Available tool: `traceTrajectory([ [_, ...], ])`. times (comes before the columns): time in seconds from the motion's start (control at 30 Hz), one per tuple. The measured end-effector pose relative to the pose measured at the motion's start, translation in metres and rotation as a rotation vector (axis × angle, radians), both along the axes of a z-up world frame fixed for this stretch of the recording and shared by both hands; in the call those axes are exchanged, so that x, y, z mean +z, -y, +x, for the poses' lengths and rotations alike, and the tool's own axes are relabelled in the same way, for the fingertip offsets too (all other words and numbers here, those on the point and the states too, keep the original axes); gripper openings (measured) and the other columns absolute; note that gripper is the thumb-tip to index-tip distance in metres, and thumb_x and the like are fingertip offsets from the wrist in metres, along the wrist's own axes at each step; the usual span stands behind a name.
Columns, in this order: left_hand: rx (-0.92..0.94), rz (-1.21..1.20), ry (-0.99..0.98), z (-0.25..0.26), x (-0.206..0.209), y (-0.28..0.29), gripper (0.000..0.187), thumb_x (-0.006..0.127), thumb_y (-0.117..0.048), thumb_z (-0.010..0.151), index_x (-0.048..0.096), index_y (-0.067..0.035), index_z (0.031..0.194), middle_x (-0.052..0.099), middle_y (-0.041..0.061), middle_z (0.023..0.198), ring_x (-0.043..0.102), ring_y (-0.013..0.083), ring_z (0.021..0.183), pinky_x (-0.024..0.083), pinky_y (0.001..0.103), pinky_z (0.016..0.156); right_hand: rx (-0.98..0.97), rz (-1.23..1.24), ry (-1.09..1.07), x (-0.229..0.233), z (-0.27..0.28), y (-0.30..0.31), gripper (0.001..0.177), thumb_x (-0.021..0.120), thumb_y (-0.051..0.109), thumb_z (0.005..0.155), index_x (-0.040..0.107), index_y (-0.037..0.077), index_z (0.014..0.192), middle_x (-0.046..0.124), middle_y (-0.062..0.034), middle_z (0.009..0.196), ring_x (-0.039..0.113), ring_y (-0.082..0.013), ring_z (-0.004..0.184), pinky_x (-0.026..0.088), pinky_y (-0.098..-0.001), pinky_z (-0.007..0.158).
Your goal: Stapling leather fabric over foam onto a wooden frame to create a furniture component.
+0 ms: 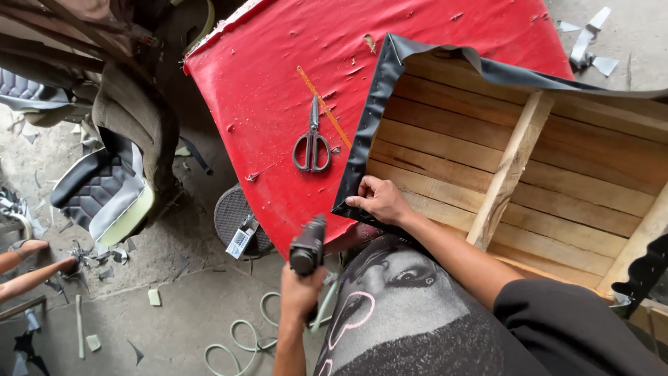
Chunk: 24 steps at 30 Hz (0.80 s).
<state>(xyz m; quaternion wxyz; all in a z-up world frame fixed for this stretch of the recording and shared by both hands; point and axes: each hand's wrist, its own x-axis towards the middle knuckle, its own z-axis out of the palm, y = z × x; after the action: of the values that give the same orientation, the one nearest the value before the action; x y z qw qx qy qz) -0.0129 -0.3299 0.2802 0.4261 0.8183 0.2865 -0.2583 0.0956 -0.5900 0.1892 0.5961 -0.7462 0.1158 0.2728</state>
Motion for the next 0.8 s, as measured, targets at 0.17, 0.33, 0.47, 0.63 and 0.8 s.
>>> traceTrajectory([
  [0.17,0.043,0.318,0.04,0.051,-0.068,-0.021,0.058,0.072,-0.036,0.085,0.055,-0.012,0.135,0.071,0.022,0.122,0.066,0.04,0.122,0.05,0.055,0.103,0.096,-0.154,0.18,0.038,-0.027,0.04,0.046,0.082,0.055,0.083,0.066,0.015,0.101,0.069,-0.0125,0.077,0.071,-0.0315,0.079,0.056,-0.0454,0.075],
  [0.33,-0.121,0.338,0.219,0.07,-0.147,-0.03,0.09,0.072,-0.031,0.09,0.029,0.011,0.157,0.052,0.042,0.144,0.055,0.0537,0.134,0.044,0.06,0.112,0.409,-0.578,0.213,0.078,-0.105,0.106,0.069,0.082,0.072,0.074,0.06,0.016,0.108,0.067,-0.0111,0.101,0.071,-0.0366,0.101,0.059,-0.0494,0.09],
  [0.47,-0.271,0.305,0.335,0.059,-0.158,-0.004,0.077,0.073,-0.025,0.091,0.041,0.012,0.151,0.057,0.04,0.133,0.056,0.0561,0.126,0.042,0.057,0.11,0.437,-0.824,0.331,0.047,-0.163,0.125,0.054,0.073,0.072,0.081,0.056,0.021,0.09,0.062,-0.0024,0.093,0.071,-0.0289,0.095,0.055,-0.0436,0.091],
  [0.63,-0.184,0.281,0.882,0.058,-0.128,0.035,0.057,0.077,-0.023,0.089,0.061,-0.007,0.142,0.051,0.018,0.135,0.054,0.0404,0.126,0.041,0.049,0.111,0.27,-0.926,0.696,0.003,-0.183,0.127,0.027,0.058,0.046,0.103,0.058,0.022,0.09,0.062,0.0,0.091,0.069,-0.0277,0.083,0.055,-0.0405,0.082],
  [0.8,-0.731,0.024,1.395,0.08,0.0,0.084,0.052,0.061,-0.055,0.101,0.069,-0.013,0.131,0.06,0.016,0.143,0.048,0.0395,0.143,0.023,0.06,0.123,0.114,-0.857,0.653,0.077,-0.16,0.121,0.024,0.063,0.036,0.103,0.061,0.019,0.086,0.056,-0.0087,0.076,0.065,-0.0396,0.078,0.055,-0.0477,0.07],
])
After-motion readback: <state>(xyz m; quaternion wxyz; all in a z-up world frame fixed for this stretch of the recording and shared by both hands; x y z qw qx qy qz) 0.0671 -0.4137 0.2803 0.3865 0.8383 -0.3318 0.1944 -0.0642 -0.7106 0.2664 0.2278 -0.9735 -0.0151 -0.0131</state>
